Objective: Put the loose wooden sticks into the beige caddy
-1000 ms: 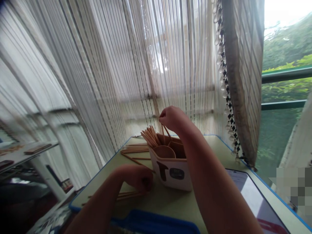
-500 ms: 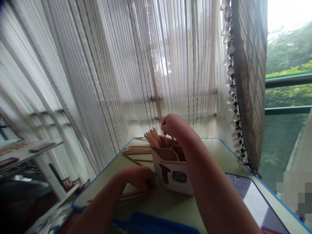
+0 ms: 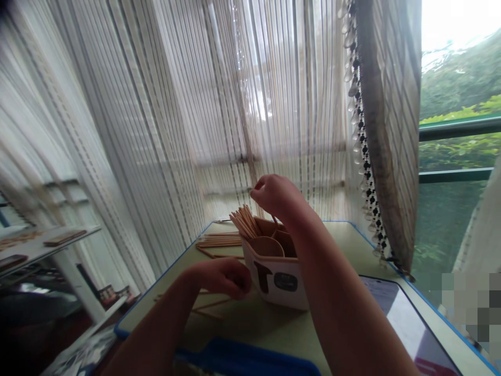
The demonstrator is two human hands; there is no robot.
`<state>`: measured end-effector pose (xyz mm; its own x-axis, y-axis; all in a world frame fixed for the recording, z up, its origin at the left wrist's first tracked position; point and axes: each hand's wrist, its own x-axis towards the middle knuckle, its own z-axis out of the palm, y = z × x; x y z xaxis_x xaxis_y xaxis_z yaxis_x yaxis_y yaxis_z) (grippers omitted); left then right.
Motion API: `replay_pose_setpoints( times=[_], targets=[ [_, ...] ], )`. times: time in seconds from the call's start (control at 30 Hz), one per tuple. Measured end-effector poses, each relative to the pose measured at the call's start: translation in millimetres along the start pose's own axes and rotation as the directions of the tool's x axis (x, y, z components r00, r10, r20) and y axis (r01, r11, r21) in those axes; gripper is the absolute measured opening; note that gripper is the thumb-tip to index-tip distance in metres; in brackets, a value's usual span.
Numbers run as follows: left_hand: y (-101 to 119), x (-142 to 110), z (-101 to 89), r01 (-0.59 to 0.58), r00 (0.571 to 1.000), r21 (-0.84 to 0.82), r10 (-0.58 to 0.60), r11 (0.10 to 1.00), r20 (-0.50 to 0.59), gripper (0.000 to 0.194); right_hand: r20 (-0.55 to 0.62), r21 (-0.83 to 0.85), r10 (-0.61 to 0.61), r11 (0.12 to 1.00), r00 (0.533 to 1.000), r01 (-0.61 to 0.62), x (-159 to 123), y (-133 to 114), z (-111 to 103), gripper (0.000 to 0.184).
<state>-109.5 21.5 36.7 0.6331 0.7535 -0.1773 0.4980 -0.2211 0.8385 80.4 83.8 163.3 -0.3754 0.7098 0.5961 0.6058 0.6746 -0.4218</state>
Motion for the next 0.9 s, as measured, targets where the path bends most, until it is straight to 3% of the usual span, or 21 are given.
replay_pose_setpoints(
  times=[0.1, 0.17, 0.3, 0.43, 0.63, 0.9],
  targets=[
    [2.9, -5.9, -0.9, -0.109, 0.989, -0.270, 0.078, 0.957, -0.124, 0.032, -0.063, 0.020, -0.008, 1.000, 0.998, 0.009, -1.0, -1.4, -2.0, 0.029],
    [1.5, -7.0, -1.2, -0.229, 0.958, -0.389, 0.137, 0.892, -0.251, 0.029, -0.111, 0.013, 0.006, 1.000, 0.994, -0.005, -0.1, -0.1, -1.7, 0.029],
    [-0.1, -4.1, 0.5, -0.499, 0.839, -0.483, 0.260, 0.720, -0.478, 0.023, -0.174, 0.012, 0.039, 0.999, 0.984, -0.037, 1.6, 2.5, -1.6, 0.030],
    [5.4, -2.4, 0.4, -0.664, 0.731, -0.531, 0.306, 0.526, -0.610, 0.015, -0.131, 0.014, 0.055, 0.998, 0.990, -0.054, 1.8, 3.7, -1.8, 0.031],
    [8.0, -0.5, -8.8, -0.743, 0.622, -0.519, 0.151, 0.422, -0.768, 0.012, -0.102, 0.012, 0.060, 0.998, 0.993, -0.059, 3.2, 5.5, 1.1, 0.030],
    [-1.1, 7.0, -18.8, -0.777, 0.538, -0.507, -0.023, 0.373, -0.843, 0.013, -0.085, 0.014, 0.041, 0.999, 0.996, -0.040, 1.5, 0.7, 2.3, 0.032]
  ],
)
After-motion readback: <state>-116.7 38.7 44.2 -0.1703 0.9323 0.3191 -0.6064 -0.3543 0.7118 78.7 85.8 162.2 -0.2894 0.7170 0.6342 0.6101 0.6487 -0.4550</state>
